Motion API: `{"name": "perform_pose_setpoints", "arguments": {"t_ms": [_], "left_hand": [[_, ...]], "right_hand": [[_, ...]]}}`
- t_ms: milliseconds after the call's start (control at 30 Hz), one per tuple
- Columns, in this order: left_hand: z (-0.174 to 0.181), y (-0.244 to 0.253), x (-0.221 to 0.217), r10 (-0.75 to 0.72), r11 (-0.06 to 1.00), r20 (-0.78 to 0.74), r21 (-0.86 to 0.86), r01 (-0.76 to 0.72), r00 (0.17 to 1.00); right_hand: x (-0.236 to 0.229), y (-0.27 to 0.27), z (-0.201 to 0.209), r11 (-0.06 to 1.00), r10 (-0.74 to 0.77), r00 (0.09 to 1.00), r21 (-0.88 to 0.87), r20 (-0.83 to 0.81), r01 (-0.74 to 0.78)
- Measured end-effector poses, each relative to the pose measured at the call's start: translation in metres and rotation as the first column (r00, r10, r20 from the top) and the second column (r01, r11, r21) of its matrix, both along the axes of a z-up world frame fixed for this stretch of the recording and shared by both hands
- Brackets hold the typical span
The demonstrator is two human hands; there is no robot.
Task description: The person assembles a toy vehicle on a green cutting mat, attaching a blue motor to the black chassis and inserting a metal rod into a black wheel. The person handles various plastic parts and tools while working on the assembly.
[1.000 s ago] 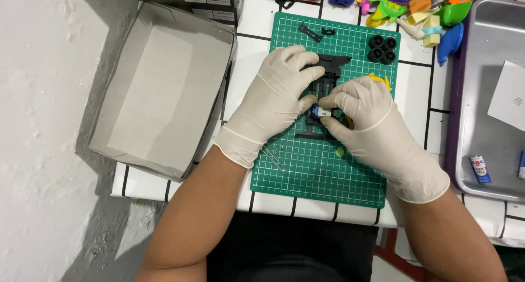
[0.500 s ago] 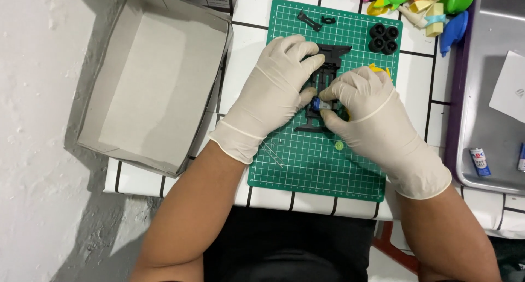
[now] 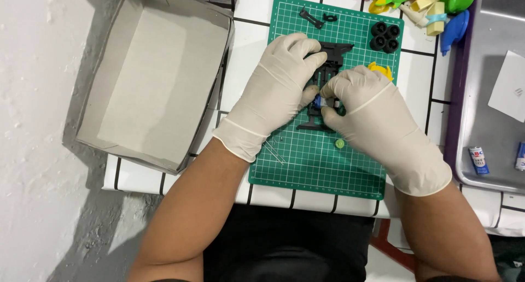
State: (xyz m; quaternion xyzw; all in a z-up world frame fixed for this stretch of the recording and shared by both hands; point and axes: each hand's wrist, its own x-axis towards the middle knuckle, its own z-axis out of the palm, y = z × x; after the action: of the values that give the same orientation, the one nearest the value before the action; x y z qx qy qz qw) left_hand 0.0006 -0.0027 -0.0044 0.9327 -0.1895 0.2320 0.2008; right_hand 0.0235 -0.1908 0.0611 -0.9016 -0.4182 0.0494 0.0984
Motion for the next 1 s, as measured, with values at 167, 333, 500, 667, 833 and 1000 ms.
{"name": "perform_pose_setpoints", "arguments": {"t_ms": [167,333,500,667,833,1000], "left_hand": [[0.0,0.001,0.001,-0.003,1.0,-0.001,-0.023,0.003,1.0],[-0.002,0.0,0.002,-0.002,0.999,-0.003,-0.033,0.002,1.0],[-0.003,0.0,0.002,0.004,1.0,-0.016,-0.023,-0.004,1.0],[-0.002,-0.001,0.002,0.007,0.999,-0.009,-0.036,-0.007,1.0],[0.001,-0.001,0.001,0.005,0.999,-0.007,-0.035,-0.006,1.0],[0.006,-0.001,0.0,0.007,0.999,0.0,-0.034,-0.007,1.0]], "right_hand": [[0.006,-0.002,-0.003,1.0,-0.003,0.999,-0.021,-0.042,0.002],[0.009,-0.003,-0.002,1.0,0.022,0.997,-0.008,-0.068,-0.023],[0.008,0.0,0.003,0.999,0.039,0.996,-0.025,-0.079,-0.041],[0.008,-0.004,-0.002,0.999,0.035,0.997,-0.016,-0.07,-0.036],[0.01,-0.012,-0.01,0.998,0.053,0.995,0.042,-0.086,-0.049],[0.011,-0.017,-0.013,0.986,0.119,0.991,0.12,-0.054,-0.112]]}}
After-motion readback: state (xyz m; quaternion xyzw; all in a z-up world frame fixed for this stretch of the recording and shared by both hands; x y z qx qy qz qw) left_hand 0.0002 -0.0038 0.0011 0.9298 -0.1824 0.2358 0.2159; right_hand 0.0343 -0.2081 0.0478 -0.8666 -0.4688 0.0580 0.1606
